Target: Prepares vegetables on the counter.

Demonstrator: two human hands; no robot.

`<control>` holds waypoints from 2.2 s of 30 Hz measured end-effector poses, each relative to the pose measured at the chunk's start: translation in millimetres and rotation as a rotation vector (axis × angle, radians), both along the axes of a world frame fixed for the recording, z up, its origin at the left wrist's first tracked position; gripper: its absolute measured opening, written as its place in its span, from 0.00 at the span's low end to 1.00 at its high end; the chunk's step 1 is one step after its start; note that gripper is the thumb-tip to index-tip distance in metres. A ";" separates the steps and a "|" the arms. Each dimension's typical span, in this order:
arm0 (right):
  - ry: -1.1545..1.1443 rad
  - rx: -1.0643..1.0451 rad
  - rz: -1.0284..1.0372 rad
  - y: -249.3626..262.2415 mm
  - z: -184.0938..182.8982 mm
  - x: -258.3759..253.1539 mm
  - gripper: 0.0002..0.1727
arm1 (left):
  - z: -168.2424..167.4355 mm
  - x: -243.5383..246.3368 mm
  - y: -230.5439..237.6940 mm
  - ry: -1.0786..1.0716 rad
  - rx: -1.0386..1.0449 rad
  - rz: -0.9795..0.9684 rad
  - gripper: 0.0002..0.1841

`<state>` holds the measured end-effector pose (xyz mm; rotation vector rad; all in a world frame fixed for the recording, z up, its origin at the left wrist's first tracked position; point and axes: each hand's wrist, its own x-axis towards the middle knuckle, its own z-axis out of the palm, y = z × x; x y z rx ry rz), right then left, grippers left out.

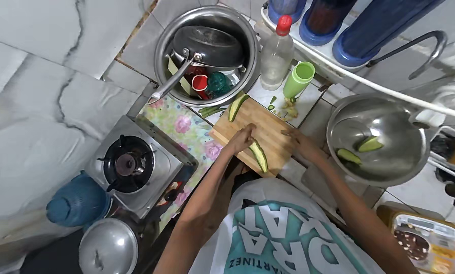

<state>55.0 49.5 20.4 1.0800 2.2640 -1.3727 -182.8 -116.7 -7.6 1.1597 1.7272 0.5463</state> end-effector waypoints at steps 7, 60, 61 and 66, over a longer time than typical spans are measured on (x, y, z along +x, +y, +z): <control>-0.103 0.015 0.006 -22.2 -0.1 2.7 0.23 | 6.4 21.7 4.1 0.406 -0.188 -0.384 0.44; -0.204 0.262 0.290 -47.7 24.1 -96.2 0.26 | 17.3 88.1 32.3 -1.514 0.379 1.477 0.23; -0.197 0.247 0.309 -47.1 24.4 -96.3 0.25 | 19.1 87.0 33.9 -1.485 0.358 1.539 0.21; -0.252 0.290 0.345 -20.1 28.2 -90.7 0.26 | 20.0 76.5 40.4 -1.371 0.271 1.725 0.17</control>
